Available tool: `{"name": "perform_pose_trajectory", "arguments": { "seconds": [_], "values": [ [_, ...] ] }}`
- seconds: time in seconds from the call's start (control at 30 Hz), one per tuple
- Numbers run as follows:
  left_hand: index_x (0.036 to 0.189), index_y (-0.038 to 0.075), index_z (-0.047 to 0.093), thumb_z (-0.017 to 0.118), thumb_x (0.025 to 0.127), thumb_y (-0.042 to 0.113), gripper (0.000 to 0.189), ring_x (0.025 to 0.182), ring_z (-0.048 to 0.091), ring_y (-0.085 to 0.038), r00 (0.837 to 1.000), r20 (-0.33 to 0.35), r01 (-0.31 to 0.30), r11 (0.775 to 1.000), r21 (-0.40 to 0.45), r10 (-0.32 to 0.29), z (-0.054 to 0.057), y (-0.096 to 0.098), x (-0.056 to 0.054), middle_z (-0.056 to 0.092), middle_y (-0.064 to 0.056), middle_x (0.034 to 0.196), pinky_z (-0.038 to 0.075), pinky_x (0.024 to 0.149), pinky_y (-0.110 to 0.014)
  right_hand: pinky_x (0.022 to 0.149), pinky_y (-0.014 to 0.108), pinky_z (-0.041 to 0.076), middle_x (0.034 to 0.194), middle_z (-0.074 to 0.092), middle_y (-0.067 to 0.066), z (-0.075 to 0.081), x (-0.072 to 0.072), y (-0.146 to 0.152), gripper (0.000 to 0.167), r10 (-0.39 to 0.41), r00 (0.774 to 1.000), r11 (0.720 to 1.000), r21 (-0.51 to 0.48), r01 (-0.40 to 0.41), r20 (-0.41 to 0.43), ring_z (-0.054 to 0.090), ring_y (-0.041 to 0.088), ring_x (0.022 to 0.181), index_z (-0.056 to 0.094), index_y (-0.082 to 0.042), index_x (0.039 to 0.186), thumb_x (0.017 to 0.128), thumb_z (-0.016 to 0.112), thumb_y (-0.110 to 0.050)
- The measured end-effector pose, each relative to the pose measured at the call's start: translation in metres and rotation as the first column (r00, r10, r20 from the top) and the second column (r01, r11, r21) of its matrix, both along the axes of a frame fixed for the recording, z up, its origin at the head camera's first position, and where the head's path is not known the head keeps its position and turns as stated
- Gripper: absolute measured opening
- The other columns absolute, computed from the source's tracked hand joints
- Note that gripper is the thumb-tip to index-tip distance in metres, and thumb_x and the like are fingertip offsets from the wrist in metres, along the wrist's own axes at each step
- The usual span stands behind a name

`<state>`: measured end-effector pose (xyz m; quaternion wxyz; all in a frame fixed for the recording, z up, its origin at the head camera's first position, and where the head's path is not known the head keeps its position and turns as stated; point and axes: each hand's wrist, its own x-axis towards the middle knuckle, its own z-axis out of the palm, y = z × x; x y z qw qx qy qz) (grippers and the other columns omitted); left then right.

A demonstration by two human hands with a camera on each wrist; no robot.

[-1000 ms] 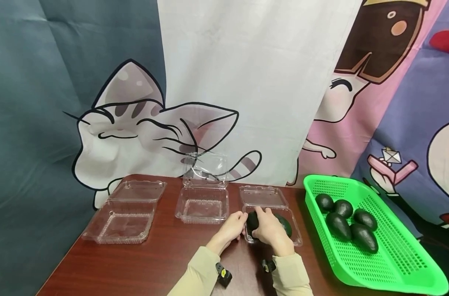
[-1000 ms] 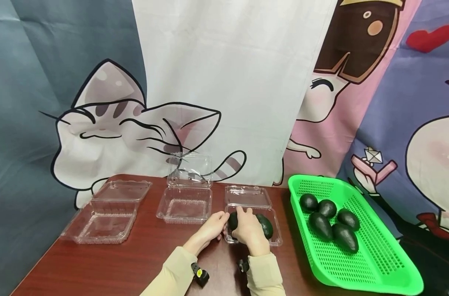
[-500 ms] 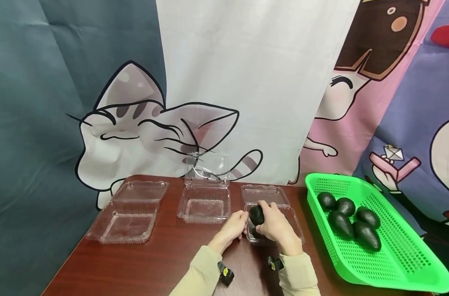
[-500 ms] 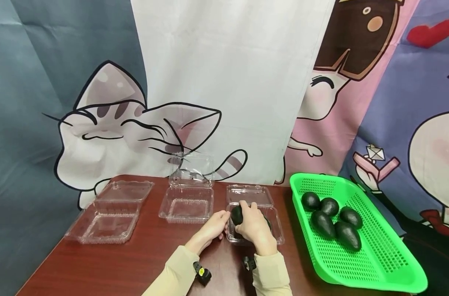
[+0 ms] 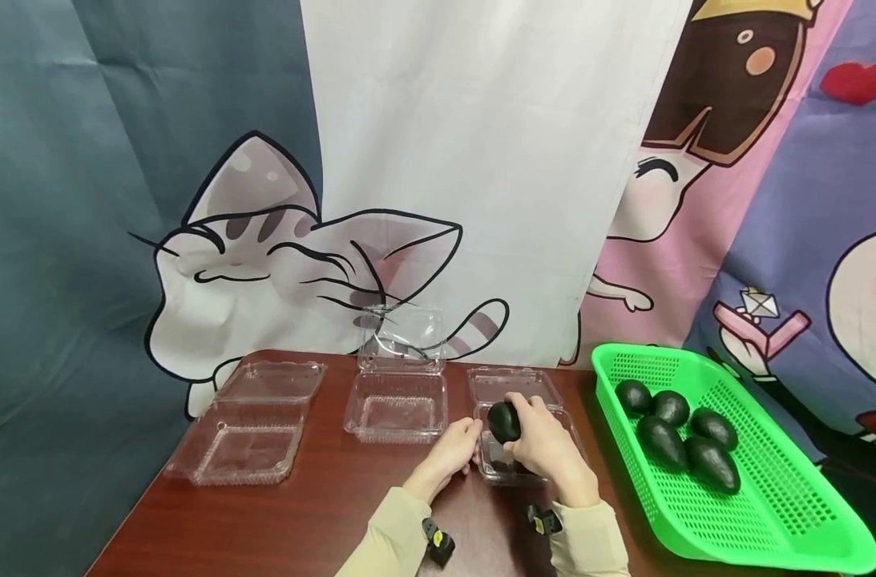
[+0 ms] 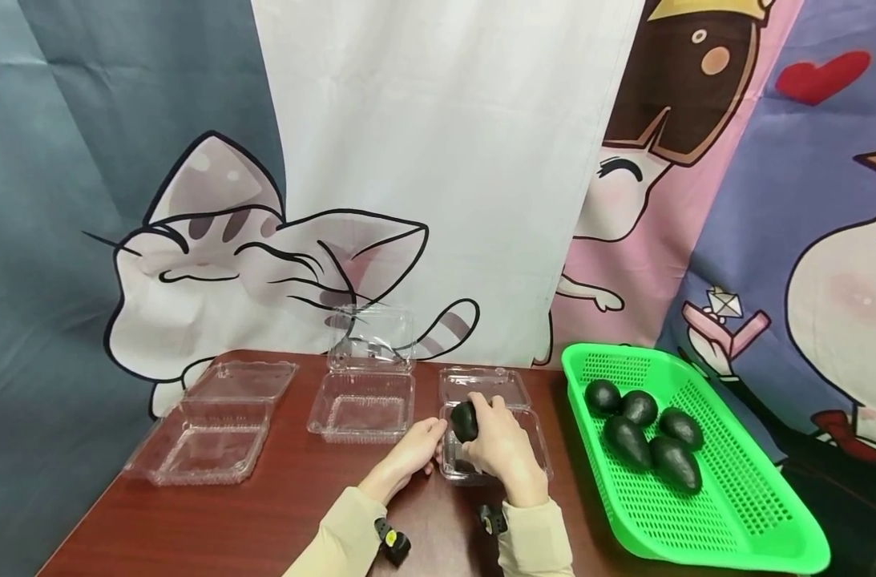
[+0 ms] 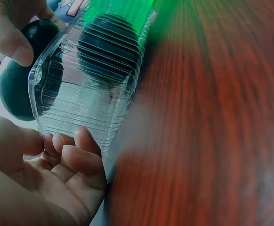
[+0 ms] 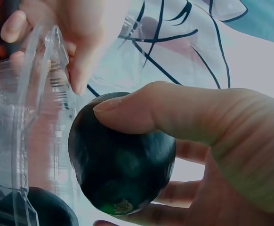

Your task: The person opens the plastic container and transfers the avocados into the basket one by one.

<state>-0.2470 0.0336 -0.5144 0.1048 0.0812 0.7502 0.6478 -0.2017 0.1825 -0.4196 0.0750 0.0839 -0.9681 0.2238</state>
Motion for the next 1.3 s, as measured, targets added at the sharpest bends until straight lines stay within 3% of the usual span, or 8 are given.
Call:
{"name": "perform_pose_trajectory", "arguments": {
  "seconds": [0.23, 0.5, 0.77, 1.0, 1.17, 1.3],
  "values": [
    [0.081, 0.003, 0.052, 0.042, 0.106, 0.025, 0.035, 0.046, 0.042, -0.013, 1.0, 0.001, 0.008, 1.0, -0.005, -0.008, 0.0, 0.0, 0.0, 0.048, -0.002, 0.059, 0.035, 0.039, -0.022, 0.07, 0.049, 0.05, 0.109, 0.055, 0.019, 0.004, -0.004, 0.009, 0.072, 0.01, 1.0, 1.0, 0.004, -0.01, -0.011, 0.059, 0.031, 0.083, 0.052, -0.009, 0.133, 0.069, 0.083, -0.008],
    [0.078, 0.005, 0.049, 0.041, 0.105, 0.021, 0.032, 0.049, 0.045, -0.011, 0.998, -0.057, 0.026, 0.999, 0.021, -0.025, 0.003, 0.002, -0.002, 0.047, 0.001, 0.058, 0.033, 0.038, -0.018, 0.082, 0.052, 0.048, 0.112, 0.055, 0.02, 0.02, -0.016, 0.032, 0.072, 0.038, 0.999, 0.998, -0.045, -0.04, -0.028, 0.057, 0.035, 0.095, 0.051, -0.008, 0.134, 0.07, 0.084, -0.009],
    [0.082, 0.002, 0.051, 0.043, 0.105, 0.025, 0.034, 0.049, 0.044, -0.012, 1.0, -0.004, 0.01, 1.0, 0.018, -0.01, 0.003, -0.001, -0.001, 0.048, -0.001, 0.059, 0.033, 0.039, -0.02, 0.08, 0.055, 0.046, 0.115, 0.054, 0.029, 0.057, -0.024, 0.071, 0.073, 0.052, 0.997, 0.998, 0.034, -0.05, -0.065, 0.055, 0.04, 0.1, 0.047, 0.0, 0.136, 0.072, 0.08, -0.011],
    [0.086, -0.002, 0.052, 0.042, 0.106, 0.024, 0.034, 0.047, 0.042, -0.012, 1.0, -0.012, 0.009, 1.0, 0.018, -0.008, 0.003, -0.002, -0.002, 0.047, -0.002, 0.058, 0.033, 0.038, -0.021, 0.075, 0.055, 0.045, 0.107, 0.054, 0.03, 0.096, -0.03, 0.105, 0.067, 0.068, 0.994, 0.995, 0.077, -0.061, -0.089, 0.053, 0.042, 0.093, 0.048, 0.002, 0.129, 0.072, 0.081, -0.01],
    [0.084, -0.001, 0.051, 0.042, 0.106, 0.025, 0.035, 0.046, 0.041, -0.012, 1.0, -0.015, 0.014, 1.0, 0.009, -0.014, 0.003, -0.001, -0.001, 0.047, -0.001, 0.058, 0.033, 0.038, -0.021, 0.074, 0.054, 0.044, 0.113, 0.052, 0.03, 0.108, -0.03, 0.131, 0.072, 0.091, 0.991, 0.989, 0.128, -0.078, -0.102, 0.052, 0.042, 0.098, 0.045, -0.001, 0.133, 0.073, 0.082, -0.015],
    [0.083, -0.001, 0.051, 0.041, 0.106, 0.024, 0.035, 0.046, 0.042, -0.012, 1.0, -0.013, 0.017, 1.0, 0.006, -0.016, 0.001, 0.0, 0.0, 0.047, -0.001, 0.059, 0.033, 0.038, -0.021, 0.073, 0.052, 0.044, 0.113, 0.053, 0.029, 0.106, -0.025, 0.156, 0.075, 0.122, 0.985, 0.979, 0.179, -0.1, -0.119, 0.053, 0.04, 0.096, 0.045, -0.002, 0.134, 0.072, 0.084, -0.017]
  ]
}}
